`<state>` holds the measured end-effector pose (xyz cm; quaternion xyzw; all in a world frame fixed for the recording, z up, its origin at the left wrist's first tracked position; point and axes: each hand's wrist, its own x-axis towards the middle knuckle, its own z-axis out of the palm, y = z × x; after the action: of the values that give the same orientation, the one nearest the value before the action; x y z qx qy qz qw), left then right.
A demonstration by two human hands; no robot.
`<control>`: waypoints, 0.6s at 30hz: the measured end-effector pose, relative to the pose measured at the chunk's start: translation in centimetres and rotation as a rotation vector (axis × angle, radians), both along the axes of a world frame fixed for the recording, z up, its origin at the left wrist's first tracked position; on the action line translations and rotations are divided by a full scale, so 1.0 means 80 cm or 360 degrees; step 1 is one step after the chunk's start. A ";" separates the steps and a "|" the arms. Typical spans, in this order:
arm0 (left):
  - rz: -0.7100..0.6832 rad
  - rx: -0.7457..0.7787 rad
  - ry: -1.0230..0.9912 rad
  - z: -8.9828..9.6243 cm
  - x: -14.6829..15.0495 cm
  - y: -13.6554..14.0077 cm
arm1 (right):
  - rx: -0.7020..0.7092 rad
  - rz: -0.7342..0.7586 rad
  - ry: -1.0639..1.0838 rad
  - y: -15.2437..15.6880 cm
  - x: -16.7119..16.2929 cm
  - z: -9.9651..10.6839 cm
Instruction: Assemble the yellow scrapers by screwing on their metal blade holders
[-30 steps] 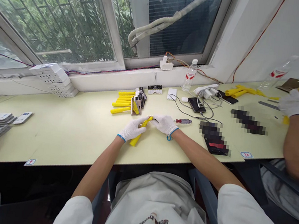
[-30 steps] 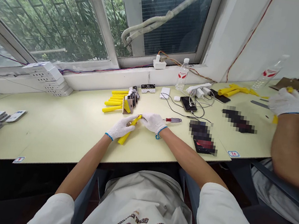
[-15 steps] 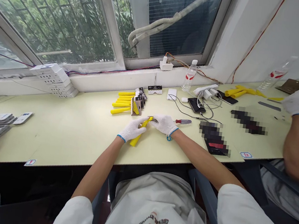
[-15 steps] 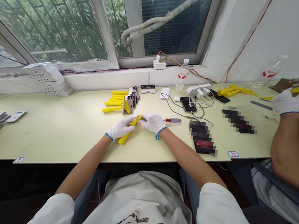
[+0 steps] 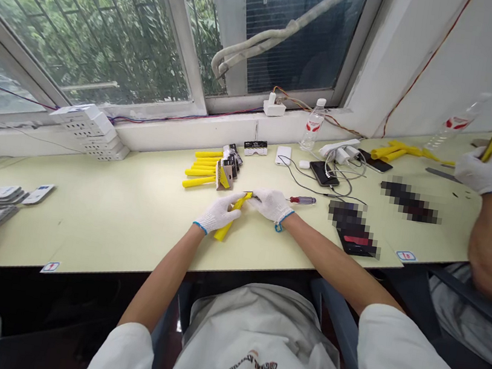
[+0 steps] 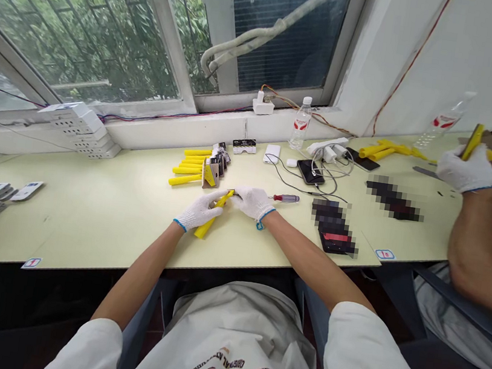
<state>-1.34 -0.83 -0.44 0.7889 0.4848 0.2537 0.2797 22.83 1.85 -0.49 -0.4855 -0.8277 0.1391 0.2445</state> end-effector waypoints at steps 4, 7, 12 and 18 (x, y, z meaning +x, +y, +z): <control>0.0008 -0.0015 -0.0001 -0.001 -0.001 0.001 | -0.0061 -0.0010 0.0005 -0.003 -0.001 0.002; 0.0015 -0.0021 0.0013 -0.002 -0.002 0.001 | -0.0096 -0.0011 0.0008 -0.004 -0.001 0.002; 0.0018 -0.0056 -0.0009 -0.001 -0.001 0.001 | -0.0124 -0.0027 0.0003 -0.003 -0.002 0.003; 0.0057 -0.0084 -0.0095 -0.007 -0.003 0.006 | -0.0149 -0.0097 -0.0019 0.003 -0.002 0.001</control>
<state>-1.55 -0.39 -1.01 0.7645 0.4968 0.2693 0.3102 22.65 2.10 -0.43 -0.5222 -0.8066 0.1673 0.2208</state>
